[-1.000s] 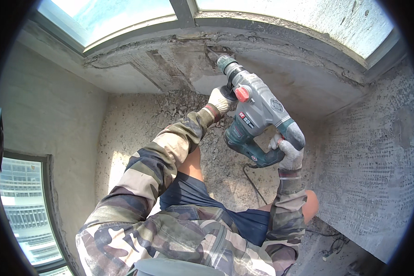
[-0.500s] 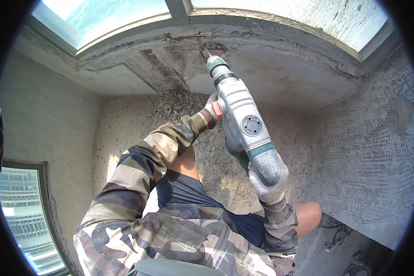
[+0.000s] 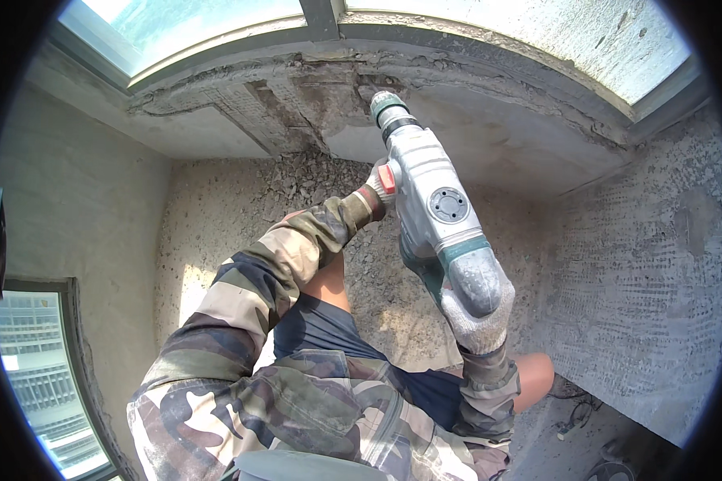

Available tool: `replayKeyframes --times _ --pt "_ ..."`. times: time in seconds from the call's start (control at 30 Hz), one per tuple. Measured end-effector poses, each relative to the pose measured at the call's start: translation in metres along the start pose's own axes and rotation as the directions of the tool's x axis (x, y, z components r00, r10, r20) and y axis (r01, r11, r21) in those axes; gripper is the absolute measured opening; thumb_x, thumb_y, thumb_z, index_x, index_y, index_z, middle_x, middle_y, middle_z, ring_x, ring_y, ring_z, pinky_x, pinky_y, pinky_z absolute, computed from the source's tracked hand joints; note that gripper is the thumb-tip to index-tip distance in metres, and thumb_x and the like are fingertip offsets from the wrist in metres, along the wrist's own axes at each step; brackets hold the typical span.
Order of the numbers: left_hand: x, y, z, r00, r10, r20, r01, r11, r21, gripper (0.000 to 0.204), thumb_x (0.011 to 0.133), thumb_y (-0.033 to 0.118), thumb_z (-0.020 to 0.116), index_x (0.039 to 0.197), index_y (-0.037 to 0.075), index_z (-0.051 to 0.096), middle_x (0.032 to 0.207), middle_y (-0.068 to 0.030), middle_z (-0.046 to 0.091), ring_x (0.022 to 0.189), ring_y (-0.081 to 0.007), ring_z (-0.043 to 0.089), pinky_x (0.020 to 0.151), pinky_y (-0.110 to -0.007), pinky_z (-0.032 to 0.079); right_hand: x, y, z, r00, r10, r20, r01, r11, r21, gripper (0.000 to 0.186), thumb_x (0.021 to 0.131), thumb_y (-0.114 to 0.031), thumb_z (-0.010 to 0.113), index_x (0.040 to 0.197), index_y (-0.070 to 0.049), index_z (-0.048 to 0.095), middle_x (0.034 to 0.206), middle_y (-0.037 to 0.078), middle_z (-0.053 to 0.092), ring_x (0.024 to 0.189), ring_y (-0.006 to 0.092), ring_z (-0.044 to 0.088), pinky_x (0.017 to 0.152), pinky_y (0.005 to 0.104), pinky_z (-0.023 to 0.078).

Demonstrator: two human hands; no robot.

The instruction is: Using a rotary hammer to drill or chip concrete from a wall.

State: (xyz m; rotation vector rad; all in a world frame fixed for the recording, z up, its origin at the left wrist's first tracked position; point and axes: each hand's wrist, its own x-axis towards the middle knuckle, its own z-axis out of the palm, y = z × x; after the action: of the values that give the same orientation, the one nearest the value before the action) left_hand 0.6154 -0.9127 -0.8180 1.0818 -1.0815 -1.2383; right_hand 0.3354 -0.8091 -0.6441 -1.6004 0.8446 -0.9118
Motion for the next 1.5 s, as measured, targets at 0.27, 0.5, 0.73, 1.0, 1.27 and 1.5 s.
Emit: replayKeyframes --times 0.27,0.5,0.73,1.0,1.27,1.5 --pt "-0.009 0.033 0.038 0.959 -0.279 -0.060 0.198 0.802 -0.564 0.043 0.106 0.031 0.029 0.135 0.006 0.049 0.134 -0.0126 0.057 0.124 -0.0257 0.053 0.111 -0.041 0.040 -0.014 -0.028 0.010 0.986 0.111 -0.121 -0.107 0.994 0.035 0.029 0.070 0.008 0.067 0.099 0.006 0.065 0.091 0.009 0.064 0.079 0.0149 0.060 0.071 0.0298 0.051" --pt "0.000 0.009 0.022 0.928 -0.359 0.098 0.320 0.634 -0.705 0.043 0.104 0.033 0.038 0.138 0.008 0.049 0.134 -0.0112 0.059 0.126 -0.0221 0.053 0.109 -0.041 0.041 -0.027 -0.003 0.004 0.997 -0.025 -0.074 0.008 0.976 -0.217 0.041 0.071 -0.001 0.076 0.108 0.004 0.060 0.099 0.012 0.064 0.087 0.0198 0.062 0.080 0.0342 0.050" --pt "-0.023 0.067 0.040 0.999 0.027 0.038 -0.045 0.760 0.648 0.043 0.090 0.046 0.063 0.101 0.004 0.065 0.081 -0.0161 0.070 0.083 -0.0304 0.070 0.072 -0.039 0.054 -0.023 -0.017 -0.031 0.963 0.258 -0.084 -0.202 0.889 0.411 0.050 0.074 -0.011 0.061 0.120 0.007 0.051 0.089 0.011 0.054 0.077 0.0218 0.055 0.072 0.0383 0.049" --pt "-0.016 0.082 0.019 0.995 0.038 0.097 -0.096 0.707 0.701 0.034 0.090 0.039 0.059 0.091 0.006 0.066 0.078 -0.0140 0.068 0.082 -0.0343 0.067 0.075 -0.042 0.052 0.028 -0.032 -0.039 0.893 0.448 -0.034 -0.314 0.677 0.665 0.050 0.076 -0.012 0.061 0.123 0.003 0.051 0.089 0.007 0.052 0.079 0.0203 0.052 0.073 0.0373 0.048" --pt "-0.007 0.084 0.005 0.997 0.073 0.005 -0.062 0.798 0.600 0.030 0.085 0.033 0.065 0.078 0.003 0.066 0.066 -0.0171 0.064 0.068 -0.0345 0.067 0.063 -0.041 0.050 0.051 -0.047 -0.031 0.888 0.460 -0.012 -0.332 0.658 0.676 0.046 0.077 -0.017 0.062 0.118 0.004 0.052 0.083 0.005 0.049 0.075 0.0184 0.050 0.070 0.0359 0.047" --pt "-0.001 0.091 0.012 0.976 -0.203 -0.081 0.215 0.956 0.200 0.034 0.078 0.031 0.075 0.087 -0.001 0.068 0.070 -0.0039 0.065 0.065 -0.0125 0.059 0.062 -0.033 0.049 0.099 -0.041 -0.078 0.869 0.482 0.111 -0.419 0.598 0.683 0.047 0.083 -0.017 0.061 0.123 0.006 0.051 0.088 0.004 0.054 0.078 0.0169 0.055 0.073 0.0336 0.051"
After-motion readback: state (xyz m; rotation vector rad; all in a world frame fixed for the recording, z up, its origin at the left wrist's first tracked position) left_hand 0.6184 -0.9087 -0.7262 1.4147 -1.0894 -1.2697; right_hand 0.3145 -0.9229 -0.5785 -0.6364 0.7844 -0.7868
